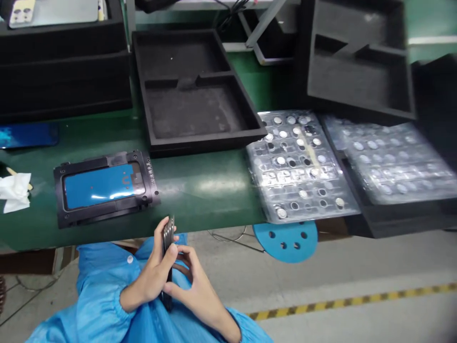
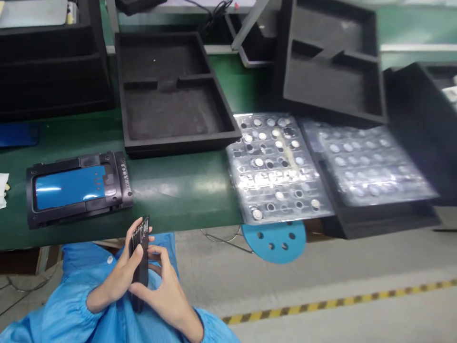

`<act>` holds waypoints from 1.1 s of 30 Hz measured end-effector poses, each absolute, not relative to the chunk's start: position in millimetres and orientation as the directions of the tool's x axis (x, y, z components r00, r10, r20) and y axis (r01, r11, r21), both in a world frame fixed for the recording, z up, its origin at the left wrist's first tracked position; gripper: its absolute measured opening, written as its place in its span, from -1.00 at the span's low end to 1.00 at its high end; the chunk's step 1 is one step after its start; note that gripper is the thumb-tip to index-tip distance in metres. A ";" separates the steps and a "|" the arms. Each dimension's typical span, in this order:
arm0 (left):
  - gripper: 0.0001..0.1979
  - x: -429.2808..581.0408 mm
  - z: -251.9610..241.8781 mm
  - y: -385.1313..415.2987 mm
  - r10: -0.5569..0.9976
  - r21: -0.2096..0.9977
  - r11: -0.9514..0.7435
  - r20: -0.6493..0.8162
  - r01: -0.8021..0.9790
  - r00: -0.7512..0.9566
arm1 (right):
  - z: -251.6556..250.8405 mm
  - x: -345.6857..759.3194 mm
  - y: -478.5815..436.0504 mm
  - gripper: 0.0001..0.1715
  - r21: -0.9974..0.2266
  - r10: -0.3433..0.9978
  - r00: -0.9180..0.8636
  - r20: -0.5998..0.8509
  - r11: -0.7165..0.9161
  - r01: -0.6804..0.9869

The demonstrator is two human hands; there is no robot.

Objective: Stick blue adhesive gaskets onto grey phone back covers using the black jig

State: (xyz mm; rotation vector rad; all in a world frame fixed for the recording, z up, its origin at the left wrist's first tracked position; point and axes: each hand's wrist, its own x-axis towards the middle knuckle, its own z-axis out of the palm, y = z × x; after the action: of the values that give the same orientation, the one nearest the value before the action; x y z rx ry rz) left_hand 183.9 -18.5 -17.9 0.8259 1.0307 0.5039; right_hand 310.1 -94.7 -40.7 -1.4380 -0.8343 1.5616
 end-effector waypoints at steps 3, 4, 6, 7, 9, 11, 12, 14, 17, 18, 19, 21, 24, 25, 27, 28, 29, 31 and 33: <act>-0.11 175.7 -23.0 -23.7 0.712 0.806 0.592 -0.512 -0.019 0.480 | -39.7 310.9 -94.8 -0.28 -0.888 0.899 -0.024 -0.436 -0.435 -0.149; -0.10 173.7 -24.2 -24.9 0.715 0.807 0.590 -0.505 -0.030 0.484 | -38.9 311.3 -95.1 -0.27 -0.890 0.902 -0.024 -0.432 -0.430 -0.154; -0.08 171.6 -25.9 -25.1 0.716 0.795 0.603 -0.504 -0.065 0.483 | -37.4 312.1 -95.7 -0.28 -0.894 0.907 -0.017 -0.420 -0.417 -0.162; -0.08 171.6 -26.2 -24.2 0.712 0.778 0.621 -0.512 -0.092 0.481 | -36.8 312.5 -96.3 -0.29 -0.897 0.910 -0.011 -0.414 -0.410 -0.163; -0.09 173.4 -25.4 -20.8 0.694 0.715 0.678 -0.549 -0.169 0.466 | -36.2 314.1 -98.5 -0.33 -0.903 0.914 0.004 -0.405 -0.399 -0.162; -0.11 176.5 -22.1 -16.5 0.652 0.612 0.748 -0.609 -0.255 0.451 | -35.8 318.1 -103.6 -0.33 -0.906 0.915 0.022 -0.403 -0.396 -0.152; -0.12 178.0 -19.7 -14.4 0.626 0.557 0.778 -0.640 -0.291 0.446 | -35.4 321.7 -107.2 -0.33 -0.907 0.914 0.033 -0.404 -0.396 -0.144; -0.16 180.3 -14.7 -10.2 0.597 0.486 0.802 -0.675 -0.347 0.434 | -32.9 332.3 -115.9 -0.29 -0.908 0.911 0.058 -0.408 -0.399 -0.131; -0.23 182.8 -12.0 -4.6 0.613 0.471 0.788 -0.650 -0.396 0.449 | -21.9 354.4 -123.9 -0.30 -0.943 0.932 0.146 -0.332 -0.333 -0.013; -0.24 184.1 -13.5 -2.8 0.606 0.456 0.795 -0.634 -0.400 0.481 | -15.9 361.7 -123.0 -0.31 -0.959 0.953 0.169 -0.252 -0.269 0.089; -0.26 186.0 -16.3 -1.3 0.573 0.421 0.819 -0.623 -0.390 0.532 | -9.0 368.0 -120.0 -0.32 -0.961 0.977 0.153 -0.147 -0.177 0.211; -0.28 191.7 -25.7 0.5 0.419 0.287 0.908 -0.615 -0.305 0.668 | 6.1 375.9 -108.4 -0.34 -0.899 0.998 -0.039 0.059 0.070 0.432; -0.28 202.9 -44.9 -2.4 0.101 0.077 0.995 -0.584 -0.069 0.806 | 24.5 373.7 -85.7 -0.37 -0.747 0.860 -0.502 0.092 0.394 0.536; -0.27 206.1 -51.3 -5.2 0.010 0.025 1.000 -0.568 0.005 0.823 | 27.9 370.3 -79.2 -0.37 -0.699 0.794 -0.606 0.052 0.462 0.545; -0.25 209.8 -62.2 -12.7 -0.120 -0.049 0.993 -0.538 0.111 0.834 | 30.2 362.5 -70.0 -0.42 -0.634 0.685 -0.728 -0.038 0.546 0.548; -0.25 210.2 -66.4 -16.7 -0.164 -0.081 0.986 -0.524 0.143 0.836 | 29.6 359.2 -67.3 -0.46 -0.621 0.645 -0.761 -0.070 0.568 0.539; -0.25 209.7 -69.8 -20.5 -0.197 -0.112 0.980 -0.508 0.162 0.838 | 28.1 356.6 -65.7 -0.50 -0.620 0.614 -0.783 -0.097 0.579 0.530; -0.25 207.0 -74.4 -26.7 -0.231 -0.171 0.971 -0.478 0.169 0.847 | 23.7 353.9 -64.6 -0.57 -0.645 0.569 -0.811 -0.136 0.571 0.509; -0.18 203.4 -77.6 -30.8 -0.240 -0.229 0.962 -0.448 0.149 0.861 | 18.5 353.4 -64.7 -0.58 -0.678 0.557 -0.818 -0.142 0.547 0.490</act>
State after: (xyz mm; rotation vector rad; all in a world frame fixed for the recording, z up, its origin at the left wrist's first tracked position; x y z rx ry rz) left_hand 203.4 -30.8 -77.6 -0.1902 0.4929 -0.2055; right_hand 353.4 -64.7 18.5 -0.9101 -2.6832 1.1329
